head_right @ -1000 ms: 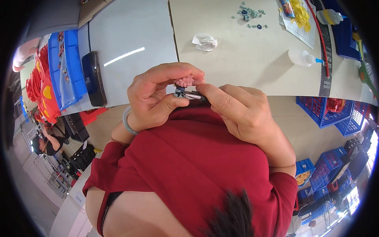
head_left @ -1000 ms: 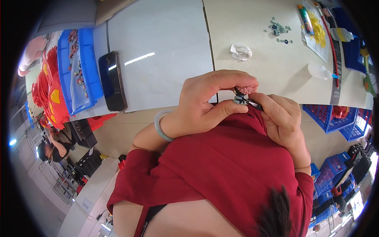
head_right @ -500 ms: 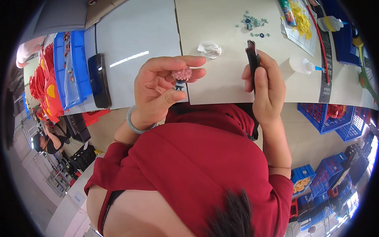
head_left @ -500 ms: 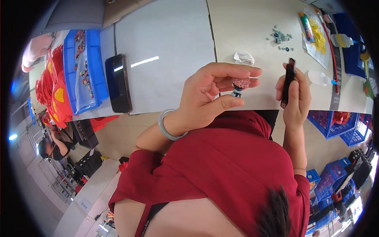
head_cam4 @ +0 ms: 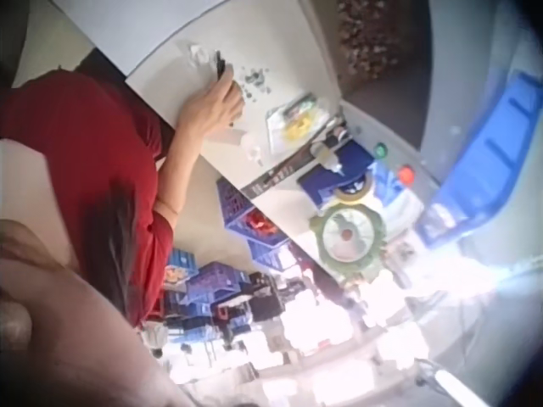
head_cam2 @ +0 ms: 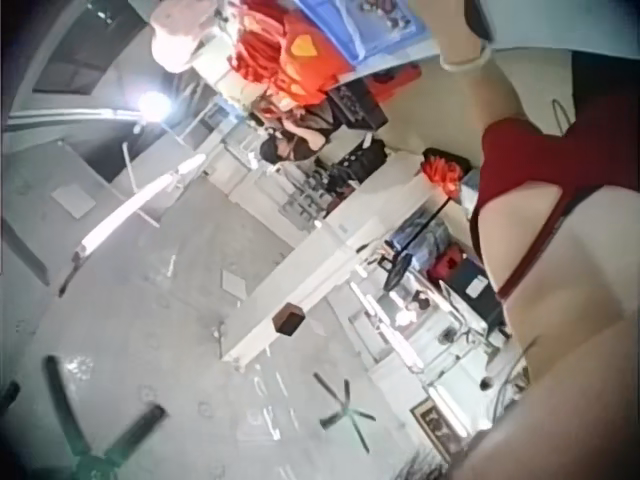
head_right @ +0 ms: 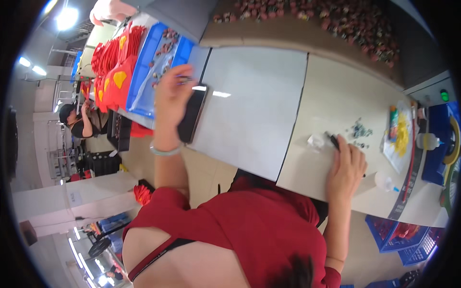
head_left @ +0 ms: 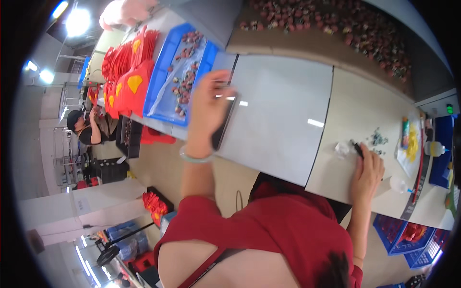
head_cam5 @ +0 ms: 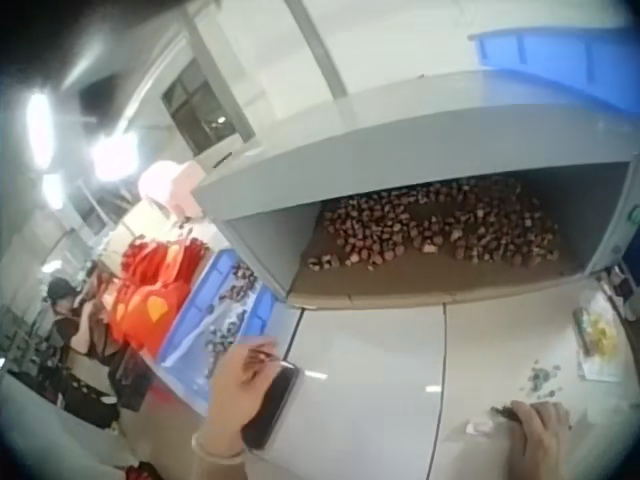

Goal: The person assembles small figurines by applying glue from a bottle, attaching parts together by hand, and trimming edges with a utility knife.

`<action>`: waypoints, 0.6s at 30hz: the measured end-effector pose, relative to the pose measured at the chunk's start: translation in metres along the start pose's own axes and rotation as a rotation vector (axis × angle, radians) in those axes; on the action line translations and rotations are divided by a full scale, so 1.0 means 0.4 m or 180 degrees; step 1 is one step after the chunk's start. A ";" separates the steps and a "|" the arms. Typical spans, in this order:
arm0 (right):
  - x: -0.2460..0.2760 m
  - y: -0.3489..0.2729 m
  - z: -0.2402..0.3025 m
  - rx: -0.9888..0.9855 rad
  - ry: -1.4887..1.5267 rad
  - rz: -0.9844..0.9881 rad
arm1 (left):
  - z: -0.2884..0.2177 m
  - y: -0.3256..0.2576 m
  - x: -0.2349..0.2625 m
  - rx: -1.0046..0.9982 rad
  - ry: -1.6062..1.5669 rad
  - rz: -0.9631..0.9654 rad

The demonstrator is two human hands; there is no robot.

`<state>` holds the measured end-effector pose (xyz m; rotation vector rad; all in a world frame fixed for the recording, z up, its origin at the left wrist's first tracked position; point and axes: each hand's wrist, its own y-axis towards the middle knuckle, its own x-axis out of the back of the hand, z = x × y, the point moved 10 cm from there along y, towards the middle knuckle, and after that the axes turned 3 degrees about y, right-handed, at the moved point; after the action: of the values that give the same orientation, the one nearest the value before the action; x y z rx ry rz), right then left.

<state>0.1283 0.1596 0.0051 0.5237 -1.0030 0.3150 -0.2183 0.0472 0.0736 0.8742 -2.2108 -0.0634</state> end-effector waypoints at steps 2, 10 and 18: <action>-0.010 0.000 -0.004 0.0058 -0.0044 0.0029 | 0.096 0.034 0.149 0.0138 0.1062 -0.0425; 0.011 0.011 0.014 0.0167 0.0162 -0.0156 | 0.090 0.158 0.139 -0.0710 0.2300 -0.0748; 0.012 0.022 -0.009 0.0178 0.0255 -0.0283 | -0.245 0.464 -0.520 -0.1894 0.2174 -0.0013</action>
<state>0.1290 0.1692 0.0102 0.6000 -0.8927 0.2832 -0.1574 0.3364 0.0692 0.4635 -1.4271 -0.3505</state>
